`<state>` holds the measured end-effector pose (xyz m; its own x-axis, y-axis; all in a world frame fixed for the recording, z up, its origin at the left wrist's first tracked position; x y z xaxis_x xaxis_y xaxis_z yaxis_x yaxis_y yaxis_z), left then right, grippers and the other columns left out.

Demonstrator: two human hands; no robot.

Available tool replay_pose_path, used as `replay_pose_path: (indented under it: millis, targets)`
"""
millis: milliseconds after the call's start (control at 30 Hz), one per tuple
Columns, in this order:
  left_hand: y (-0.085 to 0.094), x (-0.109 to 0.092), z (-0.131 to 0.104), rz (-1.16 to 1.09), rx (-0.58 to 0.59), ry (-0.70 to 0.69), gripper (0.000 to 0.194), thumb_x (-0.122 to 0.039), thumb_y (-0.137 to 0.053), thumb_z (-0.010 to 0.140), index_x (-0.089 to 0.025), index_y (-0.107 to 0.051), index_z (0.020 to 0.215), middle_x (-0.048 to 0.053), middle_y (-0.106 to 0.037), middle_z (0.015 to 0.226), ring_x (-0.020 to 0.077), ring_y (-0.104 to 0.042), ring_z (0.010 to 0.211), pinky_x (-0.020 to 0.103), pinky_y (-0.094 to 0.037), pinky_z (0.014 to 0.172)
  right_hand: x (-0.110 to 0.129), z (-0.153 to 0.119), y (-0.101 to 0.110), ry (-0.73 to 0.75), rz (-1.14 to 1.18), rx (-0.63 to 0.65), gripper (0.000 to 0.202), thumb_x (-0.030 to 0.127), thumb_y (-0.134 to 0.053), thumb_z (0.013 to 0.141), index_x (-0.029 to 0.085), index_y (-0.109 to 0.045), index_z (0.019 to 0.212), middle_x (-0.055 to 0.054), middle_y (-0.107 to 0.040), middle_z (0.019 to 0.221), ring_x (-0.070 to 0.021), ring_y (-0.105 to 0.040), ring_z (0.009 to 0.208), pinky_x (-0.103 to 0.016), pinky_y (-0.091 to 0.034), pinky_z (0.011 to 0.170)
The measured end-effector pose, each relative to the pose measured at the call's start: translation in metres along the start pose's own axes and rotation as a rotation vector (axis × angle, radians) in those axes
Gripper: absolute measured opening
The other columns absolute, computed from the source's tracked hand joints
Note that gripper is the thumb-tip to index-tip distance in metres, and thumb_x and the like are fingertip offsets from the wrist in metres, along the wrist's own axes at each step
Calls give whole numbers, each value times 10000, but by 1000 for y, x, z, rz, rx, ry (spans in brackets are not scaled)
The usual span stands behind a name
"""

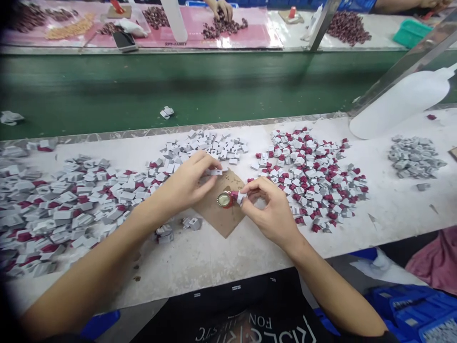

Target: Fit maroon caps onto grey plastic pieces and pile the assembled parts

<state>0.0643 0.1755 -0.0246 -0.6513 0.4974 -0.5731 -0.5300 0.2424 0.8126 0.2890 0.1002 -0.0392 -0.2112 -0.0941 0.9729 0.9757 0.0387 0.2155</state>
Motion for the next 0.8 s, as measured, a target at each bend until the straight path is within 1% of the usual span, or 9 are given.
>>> replay_pose_path:
  millis: [133, 267, 433, 533, 600, 633, 667, 733, 800]
  targets:
    - [4, 3, -7, -235, -32, 124, 152, -132, -574, 1057, -212, -622, 1176, 116, -738, 1195, 262, -729, 1031, 418, -586, 917, -1, 0, -5, -7, 27, 11, 130, 152, -786, 922, 264, -797, 988, -30, -783, 1007, -215, -770, 928, -367, -656, 845]
    - [6, 2, -14, -725, -26, 292, 163, -228, -675, 1068, -236, -597, 1211, 80, -793, 1101, 230, -783, 922, 379, -621, 821, -1, 0, -5, 5, 27, 5, 110, 170, -801, 952, 271, -793, 993, -28, -780, 1013, -213, -760, 927, -366, -652, 839]
    - [11, 0, -23, -1154, -11, 454, 196, -257, -748, 1078, -196, -721, 1262, 95, -814, 1102, 182, -764, 848, 337, -642, 805, -1, 0, 0, -5, 11, -23, 84, 197, -814, 967, 273, -799, 998, -36, -781, 1018, -226, -753, 953, -378, -654, 855]
    - [10, 0, -25, -1302, 31, 499, 200, -251, -747, 1083, -170, -768, 1265, 90, -798, 1097, 147, -717, 786, 305, -630, 768, -2, 1, 1, 6, 14, -35, 107, 179, -801, 951, 275, -808, 999, -30, -779, 1011, -217, -750, 937, -367, -649, 840]
    - [8, 1, -25, -1295, 41, 503, 211, -267, -722, 1093, -168, -773, 1272, 88, -788, 1086, 143, -691, 769, 306, -619, 758, -3, 3, 2, 3, 13, -41, 109, 179, -803, 942, 273, -811, 996, -29, -780, 1000, -215, -750, 914, -369, -647, 827]
    - [7, 2, -25, -1236, 33, 490, 217, -283, -704, 1102, -174, -767, 1279, 90, -787, 1090, 153, -692, 783, 317, -618, 770, -4, 4, 2, -1, 13, -44, 106, 182, -808, 937, 272, -812, 993, -30, -781, 996, -215, -750, 904, -371, -646, 823]
    - [6, 3, -24, -1128, 14, 463, 225, -300, -688, 1110, -187, -757, 1292, 95, -790, 1107, 172, -705, 823, 335, -619, 798, -5, 6, 2, -6, 15, -48, 102, 185, -812, 933, 270, -812, 990, -30, -782, 996, -215, -751, 896, -373, -646, 820]
    - [6, 4, -23, -816, -21, 392, 234, -331, -662, 1125, -219, -727, 1320, 106, -799, 1160, 228, -742, 960, 380, -614, 876, -8, 8, 2, -16, 27, -62, 96, 191, -822, 920, 266, -808, 979, -30, -784, 998, -212, -754, 881, -374, -647, 816]
    - [4, 2, -22, -545, 10, 352, 233, -348, -620, 1145, -237, -689, 1338, 114, -808, 1204, 274, -762, 1055, 419, -602, 914, -11, 10, 3, -25, 45, -77, 95, 193, -829, 908, 263, -802, 967, -27, -785, 993, -207, -755, 863, -373, -648, 813]
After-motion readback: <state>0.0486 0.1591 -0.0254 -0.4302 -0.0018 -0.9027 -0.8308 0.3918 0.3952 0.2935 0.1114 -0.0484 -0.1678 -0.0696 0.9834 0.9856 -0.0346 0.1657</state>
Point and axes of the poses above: each hand's wrist, its own z-axis towards the middle knuckle, its own y-axis out of the back of the hand, x = y × z, the point moved 3 cm from there along z, towards the middle knuckle
